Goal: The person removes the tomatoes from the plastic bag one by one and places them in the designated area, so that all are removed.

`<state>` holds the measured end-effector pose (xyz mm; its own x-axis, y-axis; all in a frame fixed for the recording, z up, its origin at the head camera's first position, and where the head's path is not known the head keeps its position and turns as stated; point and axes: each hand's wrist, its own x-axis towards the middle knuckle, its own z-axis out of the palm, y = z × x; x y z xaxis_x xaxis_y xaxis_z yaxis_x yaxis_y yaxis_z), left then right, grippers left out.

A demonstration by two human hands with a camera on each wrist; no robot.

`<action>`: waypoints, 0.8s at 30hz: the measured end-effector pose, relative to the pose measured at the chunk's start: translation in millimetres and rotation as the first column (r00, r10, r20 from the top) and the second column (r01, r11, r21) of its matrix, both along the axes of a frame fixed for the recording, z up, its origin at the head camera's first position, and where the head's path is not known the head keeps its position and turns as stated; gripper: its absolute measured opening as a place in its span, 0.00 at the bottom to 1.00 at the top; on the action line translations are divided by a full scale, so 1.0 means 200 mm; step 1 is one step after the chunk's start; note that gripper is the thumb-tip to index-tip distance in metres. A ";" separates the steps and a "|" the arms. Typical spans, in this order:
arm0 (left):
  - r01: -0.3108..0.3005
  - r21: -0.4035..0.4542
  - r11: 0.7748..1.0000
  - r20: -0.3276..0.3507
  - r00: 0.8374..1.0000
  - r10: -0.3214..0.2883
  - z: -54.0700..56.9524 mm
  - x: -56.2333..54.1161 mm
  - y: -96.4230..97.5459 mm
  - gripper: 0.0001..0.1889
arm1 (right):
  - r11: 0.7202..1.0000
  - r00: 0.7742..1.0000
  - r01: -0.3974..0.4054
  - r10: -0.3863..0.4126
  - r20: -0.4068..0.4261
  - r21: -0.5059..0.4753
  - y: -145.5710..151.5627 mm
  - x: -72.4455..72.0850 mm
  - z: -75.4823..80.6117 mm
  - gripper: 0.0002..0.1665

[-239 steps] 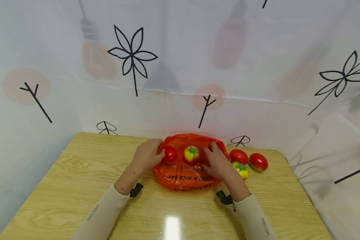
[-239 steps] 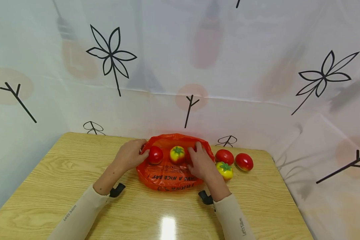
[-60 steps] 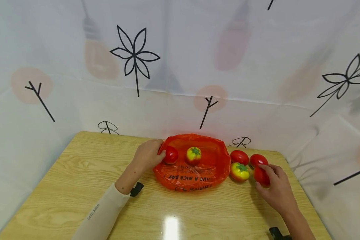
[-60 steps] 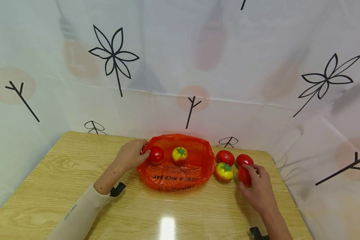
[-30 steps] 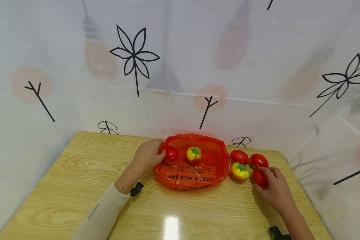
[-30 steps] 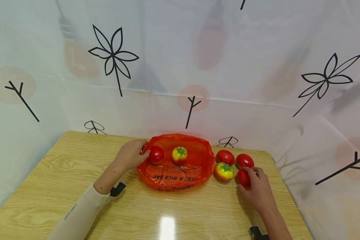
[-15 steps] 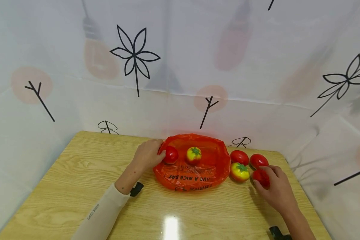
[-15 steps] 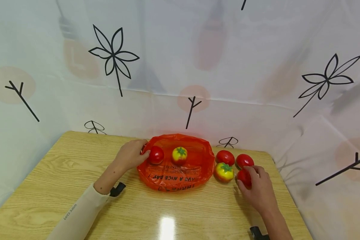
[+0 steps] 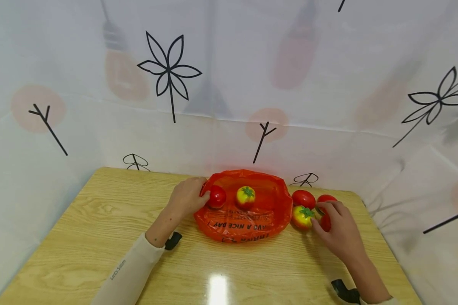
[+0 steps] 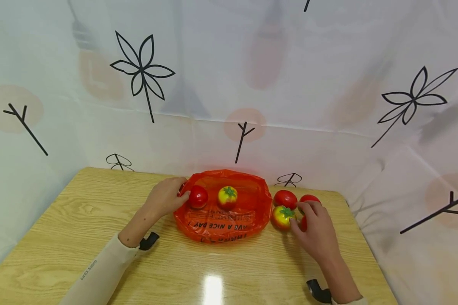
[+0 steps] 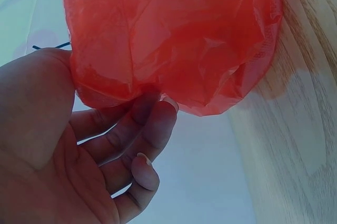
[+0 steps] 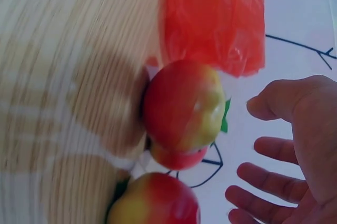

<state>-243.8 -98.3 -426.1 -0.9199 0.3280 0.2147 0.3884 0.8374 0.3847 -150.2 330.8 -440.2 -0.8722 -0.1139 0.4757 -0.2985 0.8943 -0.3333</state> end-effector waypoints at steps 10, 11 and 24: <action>-0.004 0.001 1.000 -0.002 1.000 0.004 0.00 0.00 0.00 0.11 | 0.998 0.997 -0.055 0.055 -0.046 0.012 -0.08 -0.04 0.00 0.26; -0.004 0.003 1.000 -0.003 1.000 0.004 0.00 0.00 0.00 0.11 | 0.998 0.997 -0.060 0.061 -0.052 0.013 -0.09 -0.04 0.01 0.26; 0.001 0.007 1.000 -0.003 1.000 -0.001 0.00 0.00 0.00 0.09 | 0.996 0.996 -0.087 0.087 0.008 -0.001 -0.20 -0.07 0.03 0.27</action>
<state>-243.1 -98.1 -425.2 -0.9190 0.3274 0.2194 0.3902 0.8344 0.3893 -163.7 291.4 -433.6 -0.8629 -0.1894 0.4686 -0.3727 0.8647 -0.3367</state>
